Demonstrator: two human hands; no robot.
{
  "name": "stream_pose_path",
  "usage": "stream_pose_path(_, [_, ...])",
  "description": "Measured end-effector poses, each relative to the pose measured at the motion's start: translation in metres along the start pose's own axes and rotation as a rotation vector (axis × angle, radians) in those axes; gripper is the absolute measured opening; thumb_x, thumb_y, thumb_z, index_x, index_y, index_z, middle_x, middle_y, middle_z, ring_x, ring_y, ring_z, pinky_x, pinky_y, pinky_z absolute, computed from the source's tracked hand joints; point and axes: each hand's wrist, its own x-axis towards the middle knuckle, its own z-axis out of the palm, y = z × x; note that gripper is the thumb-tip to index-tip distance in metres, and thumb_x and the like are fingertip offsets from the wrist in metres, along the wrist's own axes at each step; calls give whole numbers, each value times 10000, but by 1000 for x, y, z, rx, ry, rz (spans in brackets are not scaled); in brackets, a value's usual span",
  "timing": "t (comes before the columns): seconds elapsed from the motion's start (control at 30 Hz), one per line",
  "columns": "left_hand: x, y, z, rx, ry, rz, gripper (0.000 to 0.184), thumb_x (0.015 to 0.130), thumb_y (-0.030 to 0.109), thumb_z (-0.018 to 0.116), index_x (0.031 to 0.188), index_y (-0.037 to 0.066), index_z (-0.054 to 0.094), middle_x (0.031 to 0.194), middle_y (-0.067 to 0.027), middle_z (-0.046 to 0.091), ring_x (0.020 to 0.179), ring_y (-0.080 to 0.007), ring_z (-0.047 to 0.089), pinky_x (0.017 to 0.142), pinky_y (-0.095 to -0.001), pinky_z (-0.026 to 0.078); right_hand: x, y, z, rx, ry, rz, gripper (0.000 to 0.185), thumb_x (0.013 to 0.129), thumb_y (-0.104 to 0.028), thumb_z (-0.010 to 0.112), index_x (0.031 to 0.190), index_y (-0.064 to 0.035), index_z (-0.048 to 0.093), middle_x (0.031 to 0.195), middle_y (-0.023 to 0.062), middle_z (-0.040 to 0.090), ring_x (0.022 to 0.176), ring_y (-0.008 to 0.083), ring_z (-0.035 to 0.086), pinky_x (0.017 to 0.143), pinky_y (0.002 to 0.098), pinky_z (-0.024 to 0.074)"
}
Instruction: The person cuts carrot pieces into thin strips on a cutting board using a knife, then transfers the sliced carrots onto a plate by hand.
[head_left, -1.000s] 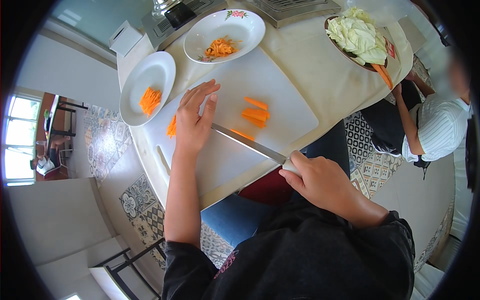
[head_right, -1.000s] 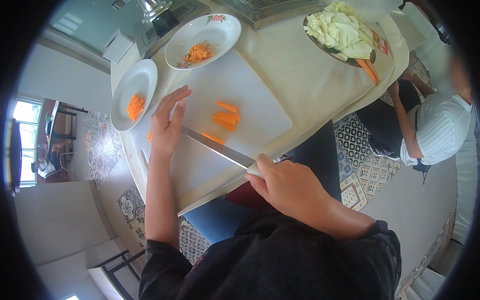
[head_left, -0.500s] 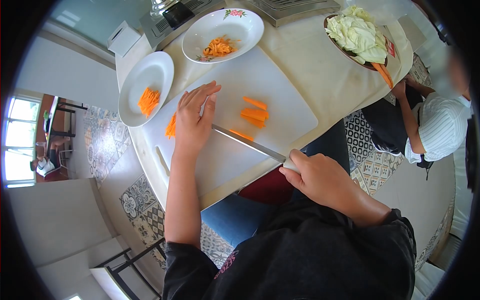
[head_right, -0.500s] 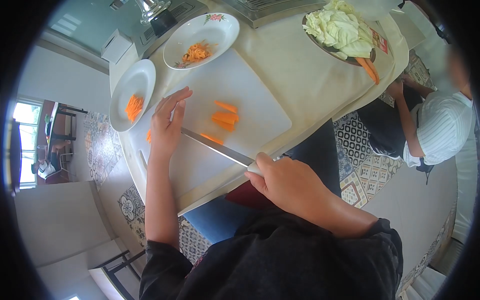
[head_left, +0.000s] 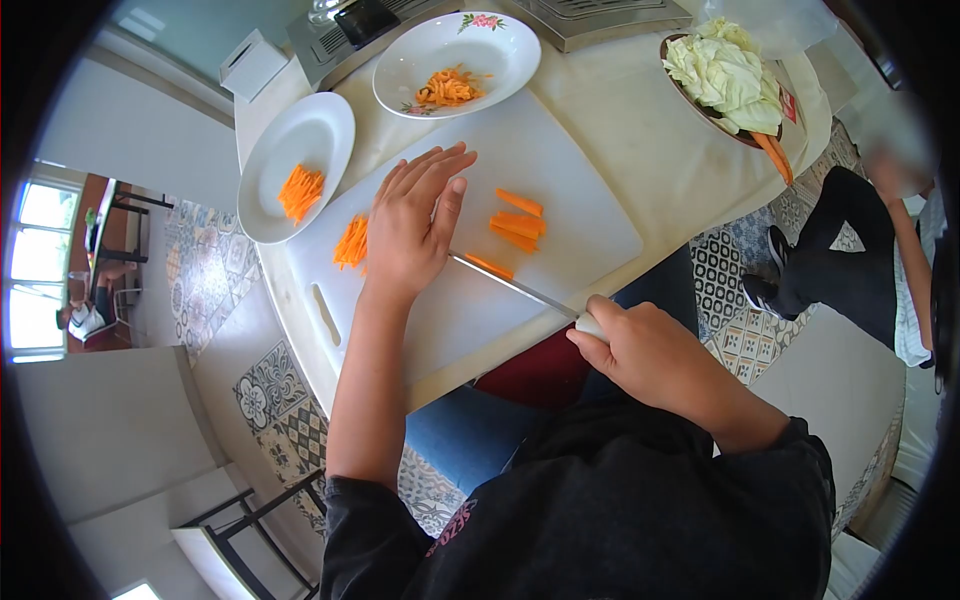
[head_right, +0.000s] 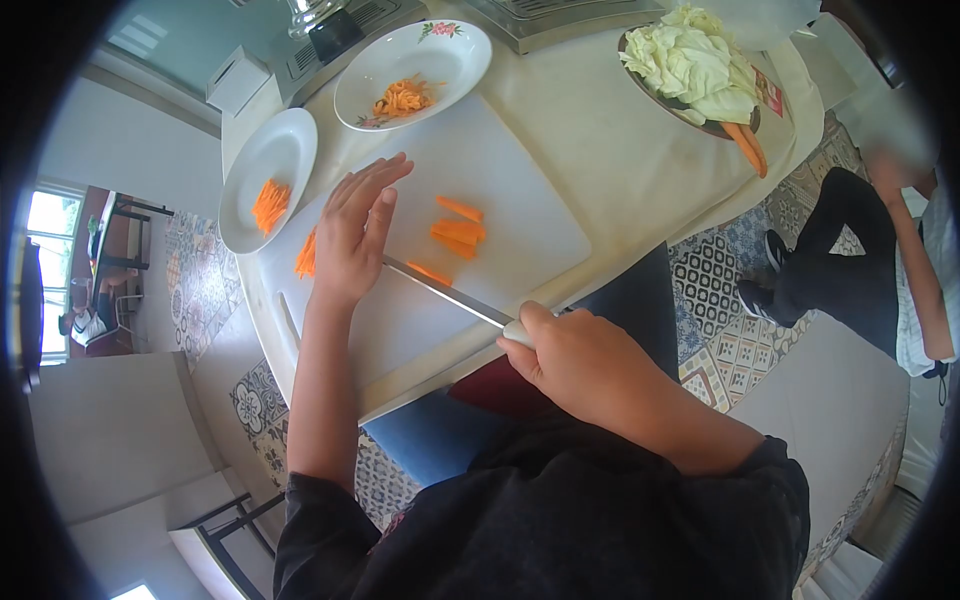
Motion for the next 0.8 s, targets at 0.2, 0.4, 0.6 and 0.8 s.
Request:
stream_pose_path(0.2, [1,-4,3,-42,-42,-39,349,1043,342,481,1248,118,653,1312,-102,650,1274,-340,559,1106,-506,390,0,-8,-7,-1,-14,9,366,998,-318,563,874,25,536,717,268,648,703,463,646,633,536,514])
stream_pose_path(0.4, [-1,-10,7,-74,-59,-53,396,1055,388,442,1276,128,643,1357,-105,620,1304,-342,529,1119,-504,377,1,-15,-12,-22,-40,51,362,997,-314,565,884,30,546,731,277,650,722,471,646,644,538,515])
stream_pose_path(0.6, [0,-11,6,-89,-84,-58,366,1064,308,447,1308,98,622,1381,-132,601,1338,-354,500,1117,-434,384,1,-19,-14,-25,-39,47,361,996,-304,568,890,40,549,741,282,652,739,476,647,664,542,513])
stream_pose_path(0.8, [-5,-19,16,-126,-101,-86,343,1046,313,483,1304,146,635,1391,-104,597,1338,-345,499,1127,-478,370,4,-17,-12,-53,-40,44,360,996,-299,567,892,45,548,738,286,649,736,478,644,661,544,507])
